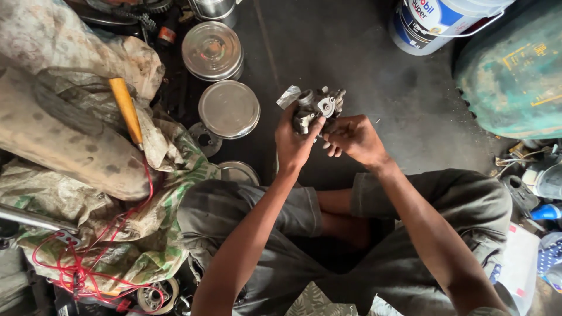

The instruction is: Cleaning and inspecting a motorcycle carburetor.

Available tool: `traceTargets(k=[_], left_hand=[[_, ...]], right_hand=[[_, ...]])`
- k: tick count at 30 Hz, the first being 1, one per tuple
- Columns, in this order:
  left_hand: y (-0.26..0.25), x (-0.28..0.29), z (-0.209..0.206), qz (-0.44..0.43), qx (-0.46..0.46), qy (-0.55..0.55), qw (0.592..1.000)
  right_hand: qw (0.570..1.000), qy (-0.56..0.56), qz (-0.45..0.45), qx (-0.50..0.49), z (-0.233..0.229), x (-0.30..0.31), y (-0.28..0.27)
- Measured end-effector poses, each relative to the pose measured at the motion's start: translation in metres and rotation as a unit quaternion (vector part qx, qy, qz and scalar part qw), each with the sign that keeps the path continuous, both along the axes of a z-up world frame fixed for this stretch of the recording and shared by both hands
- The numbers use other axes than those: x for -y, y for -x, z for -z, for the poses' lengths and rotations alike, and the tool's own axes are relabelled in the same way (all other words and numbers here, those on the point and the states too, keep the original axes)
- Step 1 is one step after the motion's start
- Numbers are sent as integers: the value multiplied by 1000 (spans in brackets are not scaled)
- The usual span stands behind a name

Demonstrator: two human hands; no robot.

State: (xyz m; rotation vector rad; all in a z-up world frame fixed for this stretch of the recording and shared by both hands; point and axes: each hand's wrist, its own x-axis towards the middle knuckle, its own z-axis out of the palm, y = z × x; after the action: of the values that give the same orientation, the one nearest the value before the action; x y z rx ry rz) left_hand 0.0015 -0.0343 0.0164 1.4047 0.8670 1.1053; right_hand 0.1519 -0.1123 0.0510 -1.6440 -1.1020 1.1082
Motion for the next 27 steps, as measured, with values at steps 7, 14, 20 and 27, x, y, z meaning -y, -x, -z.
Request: traceTargets(k=[7,14,20,27], left_hand=[[-1,0,2,11,-15,-64,998],[-2,0,5,23,-35,-38,998],[-2,-2,9,32,-8,-3,999],[-1,-2,8,18,-37,-23,999]], right_hand=[[995,-14,-40,85,-18,2,-2],[916,-122,-148,351,-41,-8,-4],[935,-111,-145,303,-34,-10,-7],[949,-112,-171,241,-37,-11,-8]])
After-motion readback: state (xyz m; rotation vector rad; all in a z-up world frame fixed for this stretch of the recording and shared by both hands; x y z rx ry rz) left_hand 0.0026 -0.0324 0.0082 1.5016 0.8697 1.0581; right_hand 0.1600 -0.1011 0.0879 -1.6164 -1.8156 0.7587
